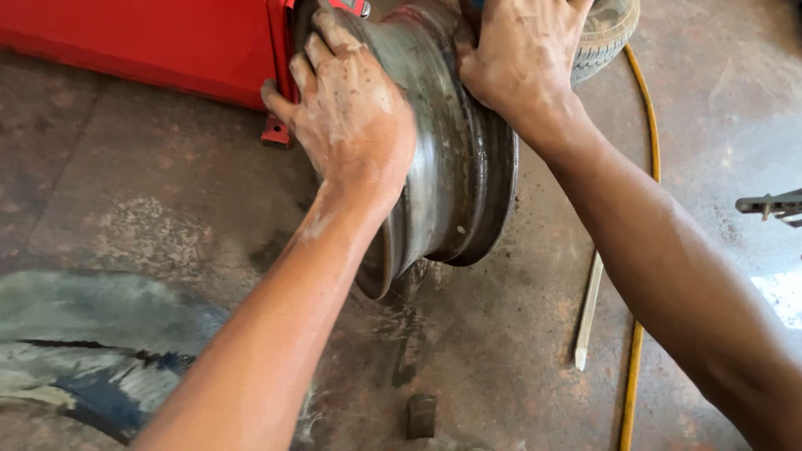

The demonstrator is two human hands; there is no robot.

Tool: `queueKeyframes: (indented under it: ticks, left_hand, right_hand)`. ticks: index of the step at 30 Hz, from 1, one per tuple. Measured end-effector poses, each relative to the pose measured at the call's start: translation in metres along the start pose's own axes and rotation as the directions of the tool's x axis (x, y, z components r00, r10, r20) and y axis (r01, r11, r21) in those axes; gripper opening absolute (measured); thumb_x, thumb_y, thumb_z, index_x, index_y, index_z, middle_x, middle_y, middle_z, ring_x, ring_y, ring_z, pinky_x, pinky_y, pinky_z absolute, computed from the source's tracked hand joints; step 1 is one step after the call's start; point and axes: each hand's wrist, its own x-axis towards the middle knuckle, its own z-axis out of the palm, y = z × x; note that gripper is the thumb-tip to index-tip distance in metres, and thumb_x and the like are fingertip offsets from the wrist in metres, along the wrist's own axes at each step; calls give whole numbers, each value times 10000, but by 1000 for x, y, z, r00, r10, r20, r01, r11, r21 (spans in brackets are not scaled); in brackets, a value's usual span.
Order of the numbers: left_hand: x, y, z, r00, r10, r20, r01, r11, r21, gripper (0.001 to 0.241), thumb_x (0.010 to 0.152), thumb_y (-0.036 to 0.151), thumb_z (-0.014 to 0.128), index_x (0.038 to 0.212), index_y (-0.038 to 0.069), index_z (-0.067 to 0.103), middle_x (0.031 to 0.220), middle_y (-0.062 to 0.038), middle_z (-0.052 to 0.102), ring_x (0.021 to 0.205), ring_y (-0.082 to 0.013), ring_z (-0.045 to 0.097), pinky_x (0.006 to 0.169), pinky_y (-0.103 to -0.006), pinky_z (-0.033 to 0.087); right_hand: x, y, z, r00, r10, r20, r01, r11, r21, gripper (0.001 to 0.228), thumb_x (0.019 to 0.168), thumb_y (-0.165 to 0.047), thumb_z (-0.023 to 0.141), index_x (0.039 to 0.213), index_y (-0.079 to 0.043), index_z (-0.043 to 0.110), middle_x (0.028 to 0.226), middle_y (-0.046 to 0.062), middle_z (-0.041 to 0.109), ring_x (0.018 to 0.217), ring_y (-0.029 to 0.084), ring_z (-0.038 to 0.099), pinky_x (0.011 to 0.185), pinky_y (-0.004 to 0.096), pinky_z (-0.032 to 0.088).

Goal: The person scrubs a metal wheel rim with a dark abrasive block, rotating the rim to clean different sections. The person uses both hands to hold the rim and apply the scrubbing block.

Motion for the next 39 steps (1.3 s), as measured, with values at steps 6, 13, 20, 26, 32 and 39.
queueKeyframes:
  ticks: [6,13,20,26,32,39]
  left_hand:
    - [1,-1,-3,1000,-10,-12,10,999,-30,626,970,200,589,1469,-89,346,1364,-232,568,1285,-401,536,1060,-746,303]
    - [-1,0,-1,1000,11,-10,-11,1000,-1,655,917,194,612,1441,-104,355,1378,-233,560,1286,-401,528,1048,-771,292]
    - [1,-3,-1,1000,13,-24,-15,996,-85,647,947,167,599,1465,-117,335,1344,-255,577,1282,-419,530,1050,-784,279]
    - [-2,-4,3,999,38,-31,-39,998,-44,640,954,180,583,1458,-132,342,1313,-263,597,1257,-429,543,1046,-785,285]
    - [-2,-4,5,996,28,-80,-35,996,-87,610,975,182,572,1462,-117,362,1298,-245,613,1251,-423,547,1039,-780,294]
    - [2,-11,11,999,46,15,-43,986,-164,378,1050,175,493,1371,-23,471,1312,-213,621,1261,-388,563,1087,-795,265]
  right_hand:
    - [-72,-13,-31,1000,11,17,-8,979,-205,428,941,-240,753,1254,20,616,997,171,729,1325,432,503,1067,743,185]
    - [-20,-9,-18,1000,-4,17,5,994,-105,369,950,-212,676,1266,-30,626,1104,155,696,1217,427,552,1004,678,320]
    - [-97,-1,-24,991,-114,-69,100,978,-182,262,1040,-290,682,1180,-73,638,1074,149,693,1205,452,562,1015,664,334]
    - [-4,18,-6,987,-37,158,23,995,93,301,1026,-275,720,1272,-111,666,1121,204,665,1088,453,595,931,661,416]
    - [-144,-1,-21,988,-142,-64,138,988,-63,163,1002,-232,782,1027,-121,666,1066,122,710,1129,355,573,998,638,349]
    - [-83,13,-2,984,-112,-140,109,994,-32,201,948,-153,672,1140,-100,643,1117,69,710,1263,365,528,1112,734,249]
